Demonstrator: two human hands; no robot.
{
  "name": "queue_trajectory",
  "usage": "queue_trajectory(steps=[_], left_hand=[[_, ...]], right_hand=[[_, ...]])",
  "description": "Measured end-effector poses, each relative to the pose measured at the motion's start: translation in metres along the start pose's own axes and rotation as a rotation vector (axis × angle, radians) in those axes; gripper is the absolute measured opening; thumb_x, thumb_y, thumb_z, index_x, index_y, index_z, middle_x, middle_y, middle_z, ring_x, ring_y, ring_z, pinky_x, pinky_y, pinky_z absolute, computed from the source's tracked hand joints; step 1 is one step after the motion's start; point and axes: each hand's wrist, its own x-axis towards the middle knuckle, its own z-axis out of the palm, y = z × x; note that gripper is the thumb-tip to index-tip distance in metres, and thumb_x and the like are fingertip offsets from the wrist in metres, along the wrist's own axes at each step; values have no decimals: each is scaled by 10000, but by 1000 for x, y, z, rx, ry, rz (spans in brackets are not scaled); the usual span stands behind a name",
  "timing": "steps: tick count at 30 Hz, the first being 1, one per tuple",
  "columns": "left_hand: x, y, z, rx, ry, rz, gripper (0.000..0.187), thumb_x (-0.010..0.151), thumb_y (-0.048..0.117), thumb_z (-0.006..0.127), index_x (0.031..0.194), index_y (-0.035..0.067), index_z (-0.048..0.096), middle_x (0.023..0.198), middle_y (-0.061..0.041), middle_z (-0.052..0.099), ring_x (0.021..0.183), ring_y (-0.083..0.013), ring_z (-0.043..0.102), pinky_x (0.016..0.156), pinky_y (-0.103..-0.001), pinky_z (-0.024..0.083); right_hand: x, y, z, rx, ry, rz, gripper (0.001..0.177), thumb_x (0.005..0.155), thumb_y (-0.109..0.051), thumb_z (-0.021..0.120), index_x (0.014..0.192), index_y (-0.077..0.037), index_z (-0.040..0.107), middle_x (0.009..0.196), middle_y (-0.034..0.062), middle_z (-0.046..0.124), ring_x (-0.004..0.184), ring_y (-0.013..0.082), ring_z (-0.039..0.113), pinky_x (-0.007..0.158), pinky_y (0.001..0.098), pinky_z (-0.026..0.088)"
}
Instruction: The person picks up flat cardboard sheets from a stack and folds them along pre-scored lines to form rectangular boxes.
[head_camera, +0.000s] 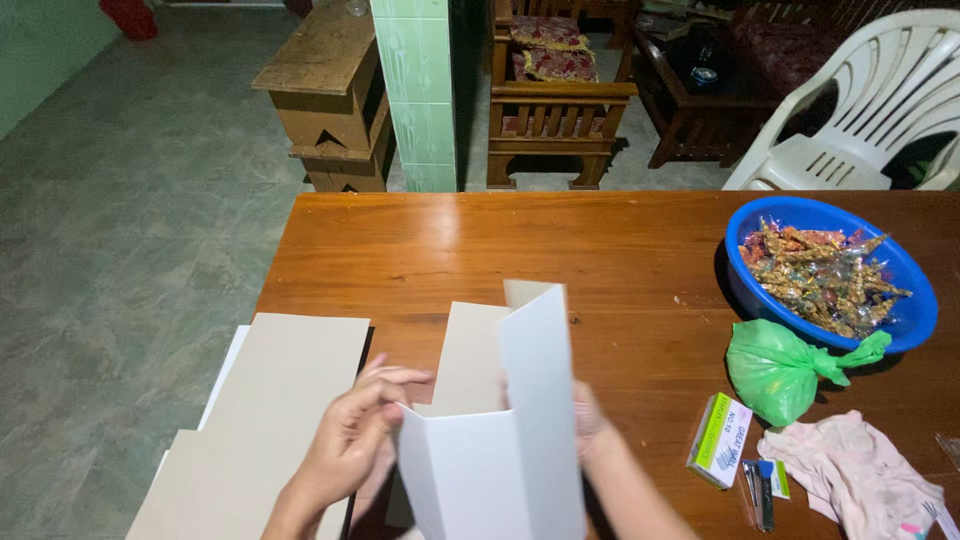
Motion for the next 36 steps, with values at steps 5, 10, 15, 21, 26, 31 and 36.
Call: queue_trajectory(steps=[5, 10, 15, 21, 26, 31, 36], left_hand=[[0, 11, -5, 499, 469, -168, 181, 899, 125, 657, 1064, 55, 685, 1339, -148, 654, 1273, -309, 577, 1106, -469, 403], [19, 41, 32, 593, 441, 265, 358, 877, 123, 716, 1211, 20, 638, 1392, -169, 597, 1370, -371, 511, 1195, -512, 340], [43, 47, 46, 391, 121, 328, 539, 840, 178, 761, 1301, -50, 599, 1448, -245, 544, 1394, -417, 467, 1182, -537, 278], [36, 29, 59, 121, -146, 11, 195, 969, 185, 666, 901, 6, 706, 830, -150, 699, 836, -305, 678, 794, -376, 545], [35, 34, 51, 267, -140, 26, 210, 924, 157, 680, 760, 25, 676, 658, -113, 676, 624, -296, 654, 588, -385, 505], [38, 49, 39, 302, -161, 103, 109, 875, 69, 638, 782, 42, 689, 727, -81, 721, 694, -279, 691, 651, -381, 528], [38, 65, 35, 399, -157, 176, 53, 842, 68, 693, 797, 46, 710, 716, -61, 726, 726, -256, 692, 725, -373, 508]], right_hand=[[-34, -58, 26, -342, 56, -292, 416, 901, -138, 728, 1266, 14, 600, 1135, 179, 736, 1016, 234, 731, 934, 418, 588], [-50, -39, 71, -637, 150, -280, 282, 912, -34, 706, 1172, 33, 620, 1051, 150, 771, 932, 193, 742, 876, 380, 599], [-60, -38, 90, -685, 157, -289, 257, 931, -57, 690, 1160, 48, 638, 1010, 141, 774, 900, 168, 735, 811, 345, 607], [-74, -39, 86, -827, 226, -358, 223, 951, -26, 697, 1137, 86, 648, 1011, 143, 770, 914, 153, 716, 815, 318, 595], [-83, -44, 112, -931, 249, -497, 411, 927, -72, 719, 1301, -16, 559, 1038, 176, 791, 912, 161, 748, 792, 311, 606], [-87, -76, 160, -1586, -49, -619, 459, 848, -84, 793, 1288, -4, 688, 1195, 168, 763, 1106, 207, 727, 929, 325, 555], [-85, -83, 164, -1681, 357, 106, 572, 782, -244, 855, 1341, -208, 741, 893, 70, 784, 691, 196, 606, 630, 317, 500]])
